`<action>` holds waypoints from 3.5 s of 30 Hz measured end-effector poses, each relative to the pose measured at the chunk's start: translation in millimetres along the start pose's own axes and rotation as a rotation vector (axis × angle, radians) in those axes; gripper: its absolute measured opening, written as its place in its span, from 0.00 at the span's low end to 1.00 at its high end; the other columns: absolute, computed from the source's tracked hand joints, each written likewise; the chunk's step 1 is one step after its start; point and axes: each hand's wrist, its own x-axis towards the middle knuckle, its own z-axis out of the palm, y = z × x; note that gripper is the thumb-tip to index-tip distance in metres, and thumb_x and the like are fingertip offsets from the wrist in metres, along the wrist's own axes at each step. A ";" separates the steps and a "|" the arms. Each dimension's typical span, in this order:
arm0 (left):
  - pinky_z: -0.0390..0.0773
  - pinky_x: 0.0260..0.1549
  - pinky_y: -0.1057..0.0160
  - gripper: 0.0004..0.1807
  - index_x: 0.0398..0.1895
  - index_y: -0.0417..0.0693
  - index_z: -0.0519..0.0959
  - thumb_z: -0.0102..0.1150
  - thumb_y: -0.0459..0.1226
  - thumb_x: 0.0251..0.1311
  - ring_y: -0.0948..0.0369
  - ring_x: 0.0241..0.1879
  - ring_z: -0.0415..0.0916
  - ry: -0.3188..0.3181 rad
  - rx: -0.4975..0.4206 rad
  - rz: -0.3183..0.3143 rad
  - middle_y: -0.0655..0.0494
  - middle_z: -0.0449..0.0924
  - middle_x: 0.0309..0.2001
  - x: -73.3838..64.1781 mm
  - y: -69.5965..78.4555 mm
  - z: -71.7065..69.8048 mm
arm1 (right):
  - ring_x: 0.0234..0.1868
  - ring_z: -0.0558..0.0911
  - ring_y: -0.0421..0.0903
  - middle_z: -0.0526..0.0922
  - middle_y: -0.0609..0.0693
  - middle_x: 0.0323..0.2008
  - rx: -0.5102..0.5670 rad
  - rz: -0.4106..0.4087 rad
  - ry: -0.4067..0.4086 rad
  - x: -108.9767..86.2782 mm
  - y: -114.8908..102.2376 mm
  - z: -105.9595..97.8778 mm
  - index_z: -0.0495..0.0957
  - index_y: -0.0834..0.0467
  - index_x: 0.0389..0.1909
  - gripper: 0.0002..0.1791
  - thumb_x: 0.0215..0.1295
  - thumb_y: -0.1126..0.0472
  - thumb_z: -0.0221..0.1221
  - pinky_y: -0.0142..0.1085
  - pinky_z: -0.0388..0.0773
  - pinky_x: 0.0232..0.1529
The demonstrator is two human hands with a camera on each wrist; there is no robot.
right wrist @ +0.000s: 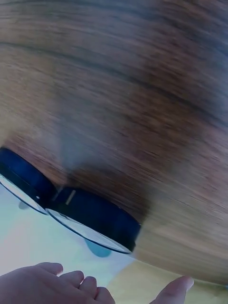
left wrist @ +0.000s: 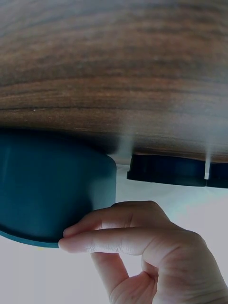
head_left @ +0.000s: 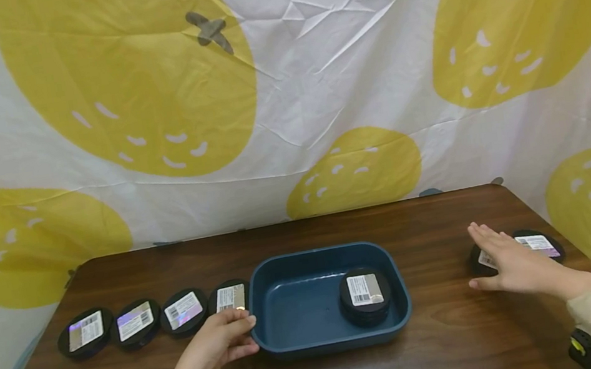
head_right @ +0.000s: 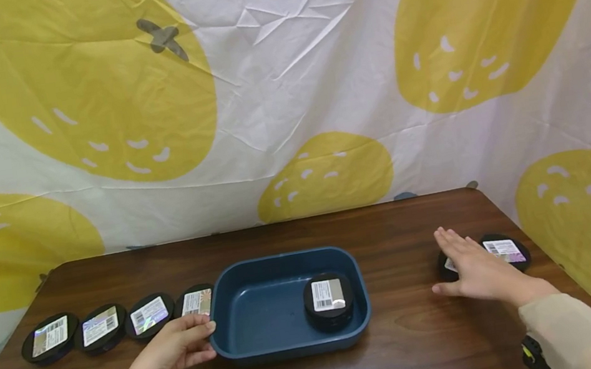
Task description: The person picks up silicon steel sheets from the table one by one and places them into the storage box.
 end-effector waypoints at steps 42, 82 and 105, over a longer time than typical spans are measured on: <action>0.82 0.28 0.66 0.09 0.42 0.30 0.67 0.50 0.30 0.64 0.63 0.25 0.75 0.011 -0.010 -0.007 0.51 0.71 0.28 -0.6 0.2 0.2 | 0.52 0.71 0.72 0.65 0.78 0.55 -0.029 0.168 -0.103 9.1 30.5 -1.7 0.59 0.81 0.58 0.56 0.44 0.41 0.68 0.59 0.71 0.47; 0.82 0.28 0.67 0.09 0.40 0.30 0.68 0.49 0.31 0.64 0.63 0.24 0.76 -0.023 -0.006 0.019 0.52 0.72 0.27 -1.0 1.9 0.3 | 0.47 0.75 0.63 0.73 0.73 0.50 -0.041 0.085 -0.059 16.2 17.6 -9.9 0.67 0.78 0.53 0.49 0.39 0.45 0.72 0.50 0.74 0.41; 0.82 0.28 0.67 0.08 0.40 0.31 0.68 0.50 0.31 0.64 0.63 0.25 0.74 0.005 -0.009 0.003 0.51 0.71 0.28 -1.4 0.8 0.6 | 0.51 0.74 0.66 0.74 0.69 0.51 -0.095 0.024 0.019 16.6 -7.2 -27.6 0.70 0.74 0.54 0.48 0.40 0.40 0.69 0.52 0.74 0.45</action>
